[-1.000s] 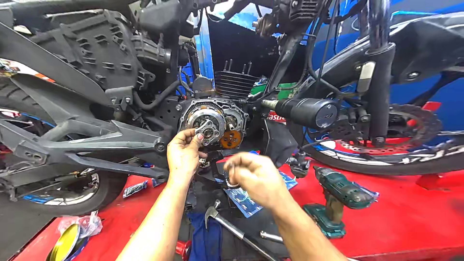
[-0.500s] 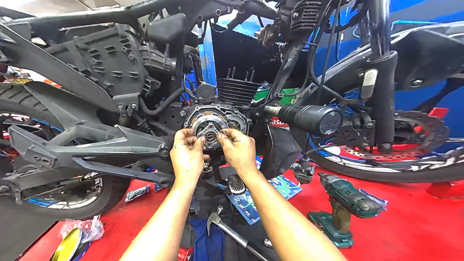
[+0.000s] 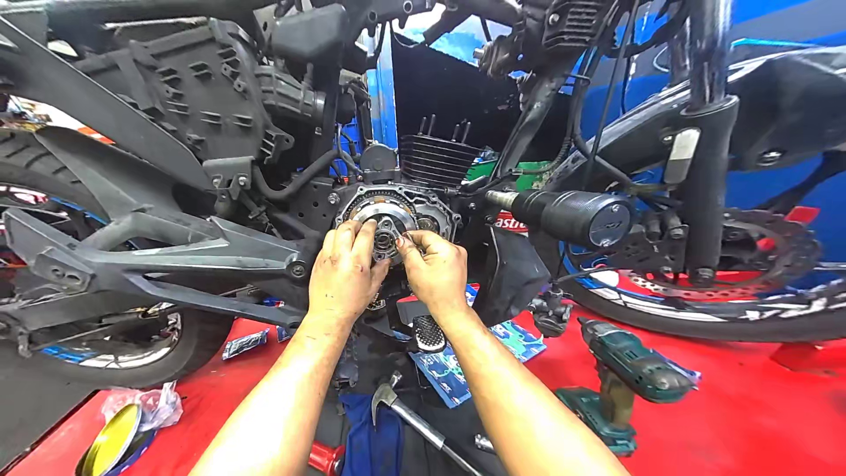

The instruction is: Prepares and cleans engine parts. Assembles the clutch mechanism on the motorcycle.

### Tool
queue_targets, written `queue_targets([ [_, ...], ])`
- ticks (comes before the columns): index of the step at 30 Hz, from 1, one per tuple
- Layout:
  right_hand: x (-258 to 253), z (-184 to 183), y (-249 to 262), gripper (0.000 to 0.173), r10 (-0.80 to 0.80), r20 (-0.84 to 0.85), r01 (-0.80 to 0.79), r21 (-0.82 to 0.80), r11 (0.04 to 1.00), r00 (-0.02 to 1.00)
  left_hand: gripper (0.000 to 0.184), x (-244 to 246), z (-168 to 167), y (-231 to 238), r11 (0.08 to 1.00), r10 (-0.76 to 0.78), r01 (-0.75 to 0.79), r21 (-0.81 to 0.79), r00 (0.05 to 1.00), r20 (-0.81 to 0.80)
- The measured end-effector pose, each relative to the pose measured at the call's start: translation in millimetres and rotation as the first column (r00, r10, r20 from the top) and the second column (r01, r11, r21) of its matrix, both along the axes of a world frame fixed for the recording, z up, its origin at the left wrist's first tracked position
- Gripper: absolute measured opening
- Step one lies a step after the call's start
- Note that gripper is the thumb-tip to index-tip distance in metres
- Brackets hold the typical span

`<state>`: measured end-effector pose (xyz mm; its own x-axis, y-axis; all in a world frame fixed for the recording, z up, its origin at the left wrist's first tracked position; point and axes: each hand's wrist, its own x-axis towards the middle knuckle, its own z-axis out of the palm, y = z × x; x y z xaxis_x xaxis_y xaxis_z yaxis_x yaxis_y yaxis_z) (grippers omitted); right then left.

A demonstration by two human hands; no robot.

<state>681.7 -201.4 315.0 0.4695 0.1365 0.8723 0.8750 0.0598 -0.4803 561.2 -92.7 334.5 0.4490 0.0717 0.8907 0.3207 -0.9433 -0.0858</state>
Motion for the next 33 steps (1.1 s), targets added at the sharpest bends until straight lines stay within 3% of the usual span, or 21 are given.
queue_targets([
  [3, -2.2, 2.2, -8.4, 0.018, 0.063, -0.059, -0.065, -0.042, 0.997, 0.996, 0.06, 3.7, -6.3, 8.6, 0.997, -0.06, 0.057, 0.052, 0.996, 0.062],
  [5, -6.9, 8.5, -19.3, 0.018, 0.224, -0.254, -0.239, -0.029, 0.97, 0.941, 0.059, 5.0, -7.6, 12.6, 0.994, -0.084, 0.077, 0.081, 0.993, 0.079],
  [6, -9.2, 12.9, -24.7, 0.018, 0.387, -0.407, -0.404, 0.048, 0.914, 0.828, 0.059, 5.3, -8.2, 13.9, 0.992, -0.091, 0.082, 0.094, 0.992, 0.084],
  [7, -10.8, 17.3, -31.5, 0.018, 0.556, -0.539, -0.572, 0.159, 0.805, 0.633, 0.059, 5.3, -8.8, 14.6, 0.991, -0.097, 0.088, 0.105, 0.991, 0.088],
  [9, -6.2, 24.5, -46.1, 0.019, 0.701, -0.659, -0.734, 0.329, 0.594, 0.272, 0.059, 5.2, -9.3, 13.6, 0.99, -0.094, 0.084, 0.112, 0.992, 0.084],
  [11, -1.8, 29.9, -54.8, 0.022, 0.714, -0.682, -0.768, 0.369, 0.523, 0.159, 0.059, 5.3, -9.1, 11.7, 0.992, -0.078, 0.07, 0.107, 0.994, 0.074],
  [13, -3.8, 34.9, -56.6, 0.025, 0.689, -0.681, -0.763, 0.302, 0.571, 0.247, 0.058, 6.1, -8.8, 10.7, 0.993, -0.077, 0.07, 0.096, 0.994, 0.075],
  [15, -10.9, 36.9, -50.7, 0.024, 0.623, -0.607, -0.695, 0.156, 0.702, 0.494, 0.057, 6.4, -9.5, 10.0, 0.995, -0.066, 0.06, 0.082, 0.996, 0.067],
  [18, -10.5, 35.9, -33.6, 0.019, 0.407, -0.285, -0.44, -0.059, 0.896, 0.868, 0.056, 7.0, -9.8, 9.8, 0.996, -0.053, 0.048, 0.074, 0.996, 0.065],
  [20, -9.4, 36.9, -26.5, 0.018, 0.207, -0.036, -0.21, -0.168, 0.963, 0.978, 0.055, 6.3, -10.0, 8.3, 0.996, -0.043, 0.038, 0.075, 0.997, 0.064],
  [24, -12.9, 40.4, -19.1, 0.014, 0.006, 0.235, 0.049, -0.23, 0.972, 0.972, 0.052, 4.8, -9.5, 6.3, 0.997, -0.033, 0.029, 0.066, 0.998, 0.056],
  [33, -15.9, 57.8, -14.9, 0.019, -0.189, 0.374, 0.299, -0.264, 0.917, 0.908, 0.05, 4.6, -10.4, 7.6, 0.997, -0.02, 0.014, 0.081, 0.997, 0.074],
])
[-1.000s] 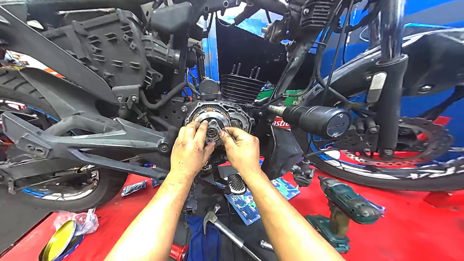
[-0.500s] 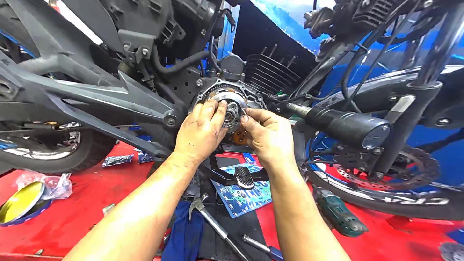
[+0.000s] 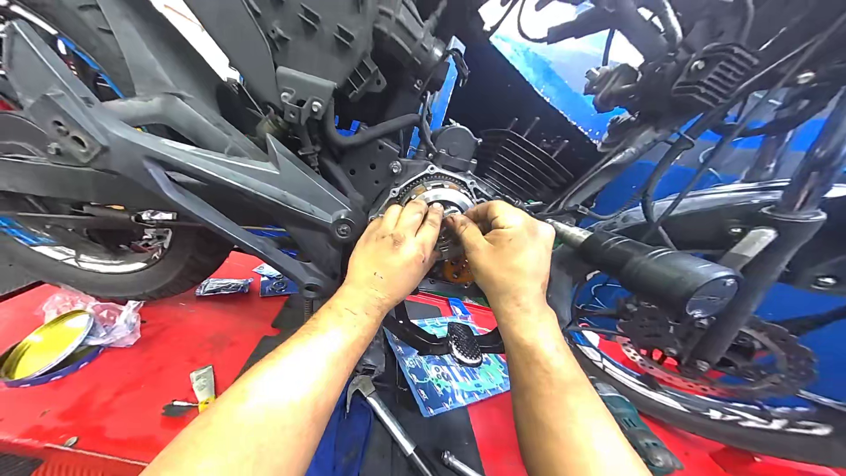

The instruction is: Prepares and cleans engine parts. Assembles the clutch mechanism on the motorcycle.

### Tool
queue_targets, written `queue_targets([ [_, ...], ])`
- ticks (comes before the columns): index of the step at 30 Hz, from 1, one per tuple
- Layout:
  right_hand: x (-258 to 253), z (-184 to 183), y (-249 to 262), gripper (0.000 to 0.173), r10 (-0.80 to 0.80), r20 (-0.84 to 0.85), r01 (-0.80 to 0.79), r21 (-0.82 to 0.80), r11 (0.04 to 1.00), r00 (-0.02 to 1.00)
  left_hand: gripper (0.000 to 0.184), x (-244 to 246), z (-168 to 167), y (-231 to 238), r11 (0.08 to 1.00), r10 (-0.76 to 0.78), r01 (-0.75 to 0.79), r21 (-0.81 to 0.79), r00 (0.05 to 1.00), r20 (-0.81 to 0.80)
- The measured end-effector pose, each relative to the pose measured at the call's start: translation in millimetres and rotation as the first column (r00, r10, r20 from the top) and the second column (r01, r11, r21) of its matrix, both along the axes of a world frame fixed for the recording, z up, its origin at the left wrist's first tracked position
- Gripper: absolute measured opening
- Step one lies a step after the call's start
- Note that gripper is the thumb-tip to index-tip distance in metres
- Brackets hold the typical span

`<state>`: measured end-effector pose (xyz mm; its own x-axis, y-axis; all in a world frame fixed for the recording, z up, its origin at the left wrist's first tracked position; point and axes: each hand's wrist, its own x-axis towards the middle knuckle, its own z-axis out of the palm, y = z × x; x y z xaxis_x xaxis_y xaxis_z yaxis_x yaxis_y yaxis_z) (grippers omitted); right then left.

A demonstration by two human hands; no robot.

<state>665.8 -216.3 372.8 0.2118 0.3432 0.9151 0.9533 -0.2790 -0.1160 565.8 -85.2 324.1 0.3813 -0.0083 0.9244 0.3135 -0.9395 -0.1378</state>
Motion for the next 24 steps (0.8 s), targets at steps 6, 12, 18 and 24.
queue_targets([
  [6, 0.5, -1.0, -2.4, 0.023, -0.063, 0.247, 0.093, -0.113, 0.989, 0.967, 0.05, -0.4, -0.5, -1.3, 1.0, 0.001, -0.001, -0.017, 1.0, 0.003],
  [12, -4.9, 5.5, -3.9, 0.021, -0.131, 0.334, 0.203, -0.191, 0.96, 0.934, 0.047, -0.4, -0.5, -1.2, 1.0, 0.001, -0.001, -0.012, 1.0, 0.011],
  [18, -7.7, 11.2, -7.2, 0.018, -0.136, 0.348, 0.228, -0.24, 0.944, 0.927, 0.047, -1.2, -0.7, -1.7, 1.0, 0.009, -0.009, -0.017, 1.0, 0.001],
  [24, -7.1, 15.0, -8.1, 0.02, -0.099, 0.334, 0.196, -0.272, 0.942, 0.937, 0.048, -1.0, -1.6, -2.4, 0.999, -0.005, 0.006, -0.043, 1.0, 0.009],
])
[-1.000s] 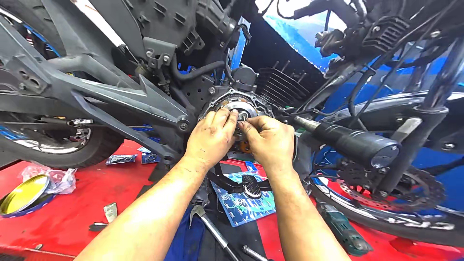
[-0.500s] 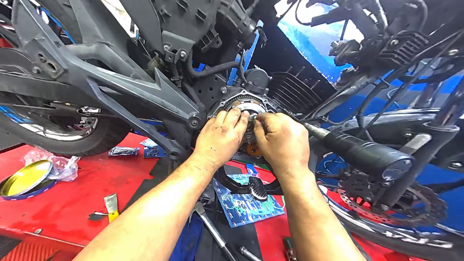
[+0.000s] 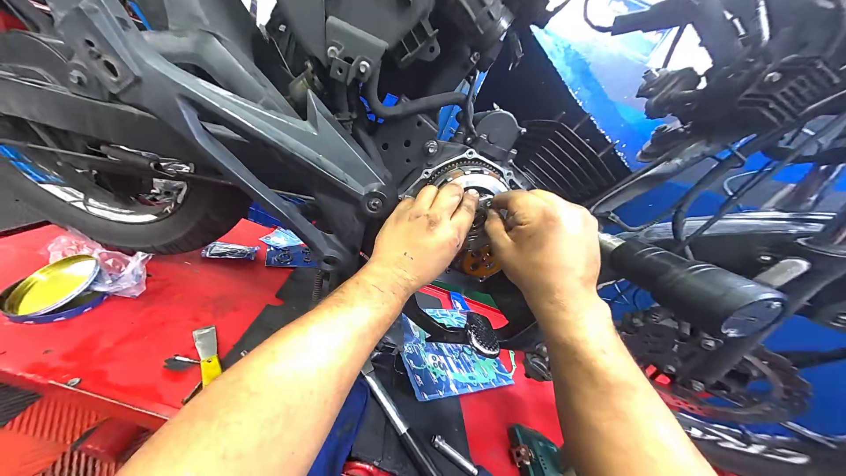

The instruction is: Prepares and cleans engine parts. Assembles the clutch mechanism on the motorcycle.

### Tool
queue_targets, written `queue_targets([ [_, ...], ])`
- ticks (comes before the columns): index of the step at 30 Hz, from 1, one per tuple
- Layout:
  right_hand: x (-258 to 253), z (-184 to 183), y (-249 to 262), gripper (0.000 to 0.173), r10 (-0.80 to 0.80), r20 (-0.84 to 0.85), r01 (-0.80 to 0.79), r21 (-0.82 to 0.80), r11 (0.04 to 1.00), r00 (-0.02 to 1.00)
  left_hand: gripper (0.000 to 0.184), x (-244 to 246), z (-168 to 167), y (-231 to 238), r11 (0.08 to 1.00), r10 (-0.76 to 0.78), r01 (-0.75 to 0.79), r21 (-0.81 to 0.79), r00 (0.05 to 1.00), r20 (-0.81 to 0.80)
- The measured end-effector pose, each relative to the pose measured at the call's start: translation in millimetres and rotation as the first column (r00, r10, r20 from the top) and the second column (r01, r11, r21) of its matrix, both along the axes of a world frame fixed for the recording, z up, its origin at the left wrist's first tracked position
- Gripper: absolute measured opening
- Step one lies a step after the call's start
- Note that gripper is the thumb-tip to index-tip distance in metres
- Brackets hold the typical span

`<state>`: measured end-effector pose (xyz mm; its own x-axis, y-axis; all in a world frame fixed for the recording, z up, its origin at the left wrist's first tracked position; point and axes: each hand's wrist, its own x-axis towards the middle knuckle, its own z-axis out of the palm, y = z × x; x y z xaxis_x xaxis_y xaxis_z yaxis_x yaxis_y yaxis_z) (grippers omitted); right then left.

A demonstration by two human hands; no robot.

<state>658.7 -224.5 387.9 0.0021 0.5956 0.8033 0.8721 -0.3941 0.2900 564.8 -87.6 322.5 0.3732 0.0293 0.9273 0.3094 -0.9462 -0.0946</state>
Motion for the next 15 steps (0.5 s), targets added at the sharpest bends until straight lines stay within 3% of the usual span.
queue_targets([
  [6, 0.5, -1.8, 1.5, 0.02, -0.034, 0.089, 0.035, -0.011, 0.999, 0.995, 0.045, 1.3, 0.2, -0.2, 1.0, 0.002, -0.003, 0.018, 1.0, 0.023],
  [15, -0.3, -6.4, 6.3, 0.022, -0.053, 0.058, 0.049, 0.063, 0.997, 0.997, 0.044, 2.0, -0.6, 1.2, 0.999, 0.025, -0.027, 0.047, 0.999, 0.047],
])
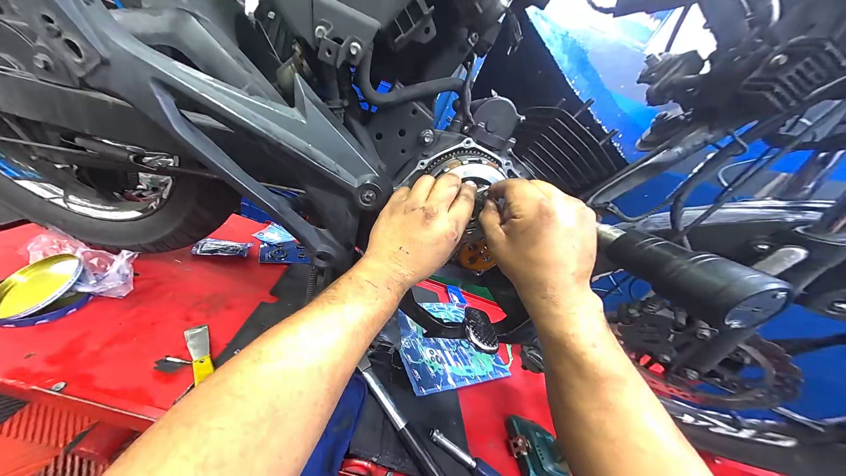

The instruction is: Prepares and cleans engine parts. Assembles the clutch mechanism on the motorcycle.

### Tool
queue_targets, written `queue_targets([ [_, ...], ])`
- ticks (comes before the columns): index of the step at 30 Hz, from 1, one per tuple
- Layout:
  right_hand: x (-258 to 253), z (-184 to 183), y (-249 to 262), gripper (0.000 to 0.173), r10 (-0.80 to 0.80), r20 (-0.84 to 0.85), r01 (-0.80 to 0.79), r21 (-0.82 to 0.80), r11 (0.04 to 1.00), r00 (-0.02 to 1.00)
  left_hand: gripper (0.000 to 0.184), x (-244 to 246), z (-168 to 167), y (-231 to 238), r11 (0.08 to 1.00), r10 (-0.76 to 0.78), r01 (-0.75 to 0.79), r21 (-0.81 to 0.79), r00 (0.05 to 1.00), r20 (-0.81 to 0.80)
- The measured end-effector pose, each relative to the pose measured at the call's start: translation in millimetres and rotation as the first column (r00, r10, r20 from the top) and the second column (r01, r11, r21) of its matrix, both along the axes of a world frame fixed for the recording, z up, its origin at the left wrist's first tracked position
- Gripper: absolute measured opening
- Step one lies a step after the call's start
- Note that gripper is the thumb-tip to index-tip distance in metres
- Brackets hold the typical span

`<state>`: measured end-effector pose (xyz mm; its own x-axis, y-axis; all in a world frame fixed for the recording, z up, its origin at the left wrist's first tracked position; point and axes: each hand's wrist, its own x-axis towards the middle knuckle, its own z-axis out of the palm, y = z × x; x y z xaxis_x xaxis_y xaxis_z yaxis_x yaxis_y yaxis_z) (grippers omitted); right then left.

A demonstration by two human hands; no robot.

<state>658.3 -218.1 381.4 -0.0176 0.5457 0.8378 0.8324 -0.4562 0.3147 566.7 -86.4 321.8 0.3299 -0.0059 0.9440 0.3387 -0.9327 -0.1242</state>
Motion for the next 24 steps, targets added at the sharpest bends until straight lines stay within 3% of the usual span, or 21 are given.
queue_targets([
  [6, -4.6, 6.7, -1.5, 0.024, -0.019, -0.044, 0.018, -0.033, 0.999, 0.999, 0.045, -1.0, 0.7, -0.6, 0.999, 0.033, -0.033, 0.006, 0.999, 0.0],
  [15, -9.4, 9.4, -6.9, 0.042, -0.126, -0.075, 0.12, -0.071, 0.99, 0.989, 0.048, -1.1, 1.5, -1.5, 0.999, 0.043, -0.043, -0.02, 0.999, -0.027],
  [19, -2.5, 4.8, -10.8, 0.026, 0.017, 0.065, -0.014, -0.035, 0.999, 0.998, 0.047, -1.2, 1.1, -0.4, 0.999, 0.043, -0.043, -0.008, 0.999, -0.013],
  [24, -0.5, 8.2, -6.8, 0.022, -0.021, 0.076, 0.027, -0.084, 0.996, 0.997, 0.045, -0.7, 0.9, -0.9, 0.999, 0.044, -0.044, -0.001, 0.999, -0.008],
])
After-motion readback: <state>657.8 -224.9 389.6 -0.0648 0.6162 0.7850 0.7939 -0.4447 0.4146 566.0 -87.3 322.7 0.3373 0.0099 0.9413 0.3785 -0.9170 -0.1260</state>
